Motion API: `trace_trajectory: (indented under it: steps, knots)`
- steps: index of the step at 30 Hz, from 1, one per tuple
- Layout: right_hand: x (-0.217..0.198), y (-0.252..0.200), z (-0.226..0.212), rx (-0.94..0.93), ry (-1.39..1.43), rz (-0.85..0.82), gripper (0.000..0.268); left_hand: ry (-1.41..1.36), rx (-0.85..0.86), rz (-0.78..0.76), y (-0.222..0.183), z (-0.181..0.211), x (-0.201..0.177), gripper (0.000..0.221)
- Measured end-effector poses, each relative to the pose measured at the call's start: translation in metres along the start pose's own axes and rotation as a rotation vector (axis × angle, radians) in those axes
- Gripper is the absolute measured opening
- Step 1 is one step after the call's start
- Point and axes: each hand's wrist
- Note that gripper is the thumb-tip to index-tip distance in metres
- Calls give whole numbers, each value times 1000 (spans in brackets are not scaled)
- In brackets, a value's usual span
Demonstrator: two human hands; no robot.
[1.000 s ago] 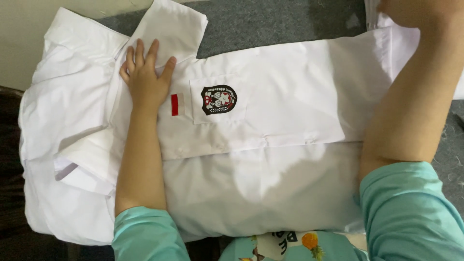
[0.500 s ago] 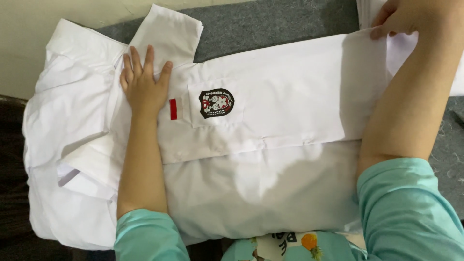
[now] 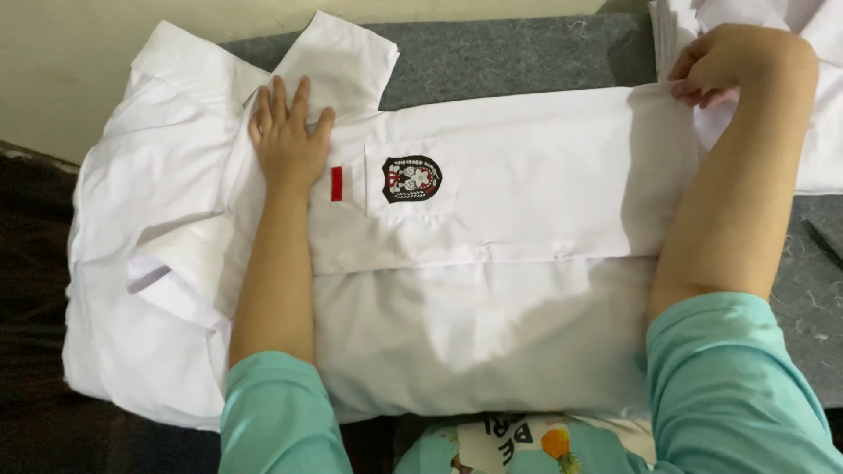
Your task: Folding white shirts and trimming loose threads with scissors
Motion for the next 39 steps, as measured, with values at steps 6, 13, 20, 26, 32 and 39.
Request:
trace_trajectory:
  steps: [6,13,20,26,32,39]
  knots:
    - [45,-51,-31,-45,-312,325,32,58,63,182,16,-22,30,72]
    - [94,-112,33,-368,-393,866,46,296,119,216,-60,20,-7,65]
    - [150,-187,132,-503,-275,850,36,215,283,758,-201,-41,-41,66]
    - [171,-196,159,-454,-1,727,48,26,-80,547,-293,-65,-18,85]
    - [186,-160,169,-519,55,888,44,195,-7,776,-298,-109,18,67]
    - [191,-164,166,-599,76,1000,35,45,-100,829,-302,0,-8,72]
Point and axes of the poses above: each hand's wrist, its own y-axis towards the middle knuckle, its own x-axis out of the palm, z = x × y, and after that the axes turned 6 degrees about x, right-handed
